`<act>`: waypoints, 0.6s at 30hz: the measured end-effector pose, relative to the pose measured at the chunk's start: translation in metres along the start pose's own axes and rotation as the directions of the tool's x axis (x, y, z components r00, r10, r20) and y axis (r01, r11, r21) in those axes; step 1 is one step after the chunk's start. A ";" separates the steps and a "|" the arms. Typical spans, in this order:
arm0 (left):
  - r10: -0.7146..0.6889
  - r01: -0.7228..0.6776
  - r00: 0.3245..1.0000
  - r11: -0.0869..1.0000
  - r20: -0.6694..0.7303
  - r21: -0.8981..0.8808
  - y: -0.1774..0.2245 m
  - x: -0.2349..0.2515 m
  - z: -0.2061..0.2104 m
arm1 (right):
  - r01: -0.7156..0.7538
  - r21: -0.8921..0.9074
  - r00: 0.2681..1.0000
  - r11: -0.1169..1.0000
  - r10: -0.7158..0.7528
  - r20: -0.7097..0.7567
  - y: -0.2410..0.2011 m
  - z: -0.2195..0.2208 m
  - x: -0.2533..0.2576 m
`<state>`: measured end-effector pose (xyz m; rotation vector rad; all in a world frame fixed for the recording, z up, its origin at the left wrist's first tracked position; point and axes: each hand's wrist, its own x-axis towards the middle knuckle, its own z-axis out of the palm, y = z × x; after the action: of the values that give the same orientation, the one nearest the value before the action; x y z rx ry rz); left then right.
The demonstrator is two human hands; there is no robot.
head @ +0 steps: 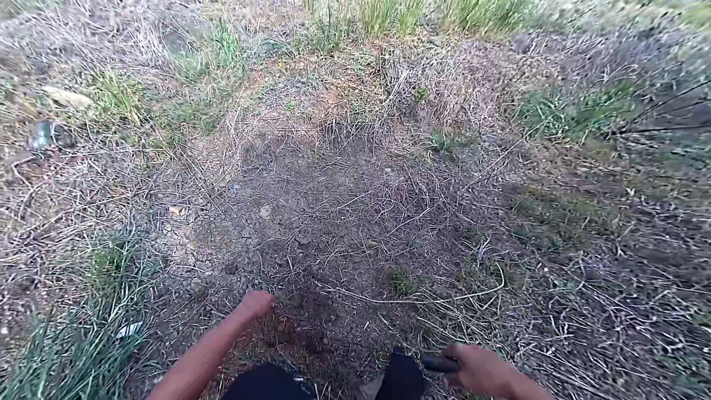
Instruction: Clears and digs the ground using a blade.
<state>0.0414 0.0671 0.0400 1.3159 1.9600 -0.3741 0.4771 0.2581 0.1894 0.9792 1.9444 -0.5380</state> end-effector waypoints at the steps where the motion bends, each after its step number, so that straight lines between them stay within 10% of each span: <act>1: -0.045 0.045 0.999 0.999 0.004 -0.025 -0.008 0.005 -0.002 | 0.006 0.017 0.999 1.000 -0.006 -0.041 -0.002 -0.013 -0.005; 8: -0.132 -0.016 0.973 0.775 -0.187 -0.632 -0.029 0.041 0.032 | 0.446 0.578 0.866 0.683 -0.166 -0.472 -0.055 -0.038 -0.004; 12: -0.236 0.087 0.970 0.573 -0.063 -0.815 -0.014 0.045 0.069 | 0.590 0.638 0.783 0.495 -0.157 -0.602 -0.116 0.004 0.059; 15: -0.274 0.204 0.959 0.471 0.077 -0.858 -0.014 0.036 0.087 | 0.475 0.698 0.879 0.536 -0.239 -0.414 -0.132 0.056 0.110; 18: -0.272 0.228 0.957 0.484 0.103 -0.845 -0.029 0.045 0.123 | 0.149 0.558 0.979 0.816 -0.202 0.035 -0.114 0.086 0.140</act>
<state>0.0569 0.0114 -0.0817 0.3700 1.9372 0.4881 0.3859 0.1916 0.0249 1.0999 1.8358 -1.2887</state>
